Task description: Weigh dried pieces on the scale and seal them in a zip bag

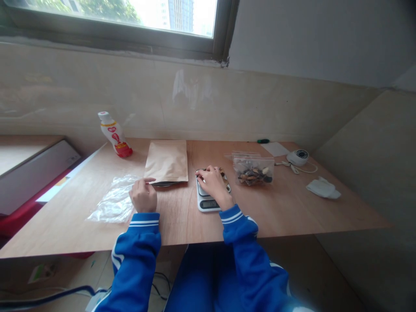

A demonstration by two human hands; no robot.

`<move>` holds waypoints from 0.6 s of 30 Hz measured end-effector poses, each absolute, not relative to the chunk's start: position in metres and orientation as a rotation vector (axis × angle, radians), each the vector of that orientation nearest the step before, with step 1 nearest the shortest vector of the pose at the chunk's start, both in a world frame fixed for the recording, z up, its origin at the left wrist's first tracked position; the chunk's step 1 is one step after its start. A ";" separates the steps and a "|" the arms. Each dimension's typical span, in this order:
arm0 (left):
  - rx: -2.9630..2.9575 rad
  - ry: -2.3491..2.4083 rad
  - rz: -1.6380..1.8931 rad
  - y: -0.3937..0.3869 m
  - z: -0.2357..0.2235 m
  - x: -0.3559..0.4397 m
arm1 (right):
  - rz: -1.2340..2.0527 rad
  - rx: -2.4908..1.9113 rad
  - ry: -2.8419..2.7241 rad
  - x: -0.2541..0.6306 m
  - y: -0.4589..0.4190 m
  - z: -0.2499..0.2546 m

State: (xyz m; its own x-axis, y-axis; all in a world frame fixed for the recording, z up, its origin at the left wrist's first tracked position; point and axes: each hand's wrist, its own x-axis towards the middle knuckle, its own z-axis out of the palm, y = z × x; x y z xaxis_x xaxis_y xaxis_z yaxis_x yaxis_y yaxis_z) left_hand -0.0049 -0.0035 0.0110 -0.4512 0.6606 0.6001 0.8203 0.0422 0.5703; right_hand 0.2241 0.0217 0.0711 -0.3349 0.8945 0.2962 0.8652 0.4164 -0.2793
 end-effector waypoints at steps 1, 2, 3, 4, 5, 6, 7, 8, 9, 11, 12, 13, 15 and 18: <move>-1.534 -2.133 -1.373 -0.003 0.011 -0.005 | 0.073 -1.518 -2.300 0.224 0.020 0.073; -1.524 -2.133 -1.373 -0.003 0.012 -0.005 | 0.052 -1.533 -2.310 0.224 0.018 0.075; -1.511 -2.138 -1.371 -0.004 0.013 -0.004 | 0.041 -1.542 -2.305 0.225 0.016 0.077; -1.497 -2.149 -1.365 -0.005 0.014 -0.004 | 0.044 -1.542 -2.283 0.226 0.014 0.080; -1.480 -2.168 -1.355 -0.007 0.017 -0.004 | 0.064 -1.531 -2.247 0.228 0.011 0.083; -1.455 -2.195 -1.339 -0.010 0.021 -0.004 | 0.099 -1.508 -2.202 0.231 0.007 0.085; -1.424 -2.230 -1.315 -0.015 0.025 -0.004 | 0.143 -1.478 -2.150 0.235 0.003 0.088; -1.385 -2.273 -1.282 -0.022 0.029 -0.005 | 0.184 -1.446 -2.094 0.240 -0.002 0.090; -1.333 -2.327 -1.240 -0.029 0.034 -0.007 | 0.218 -1.421 -2.035 0.245 -0.008 0.091; -1.271 -2.450 -1.139 -0.046 0.039 -0.013 | 0.261 -1.404 -1.916 0.257 -0.022 0.092; -1.267 -2.539 -1.089 -0.055 0.040 -0.017 | 0.276 -1.410 -1.856 0.263 -0.030 0.091; -1.265 -2.629 -1.032 -0.063 0.040 -0.022 | 0.289 -1.421 -1.798 0.269 -0.038 0.090; -1.337 -2.753 -0.895 -0.074 0.035 -0.031 | 0.319 -1.452 -1.694 0.280 -0.053 0.084; -1.477 -2.745 -0.772 -0.081 0.026 -0.044 | 0.372 -1.501 -1.575 0.295 -0.072 0.072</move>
State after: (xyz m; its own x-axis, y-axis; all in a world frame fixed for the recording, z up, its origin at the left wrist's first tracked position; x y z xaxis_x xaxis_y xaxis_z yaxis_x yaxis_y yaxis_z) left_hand -0.0439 -0.0809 0.0257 -0.5750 0.8020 0.1618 0.7687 0.4618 0.4425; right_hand 0.2952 -0.0724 0.0717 0.1429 0.9091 0.3913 0.6379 0.2177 -0.7387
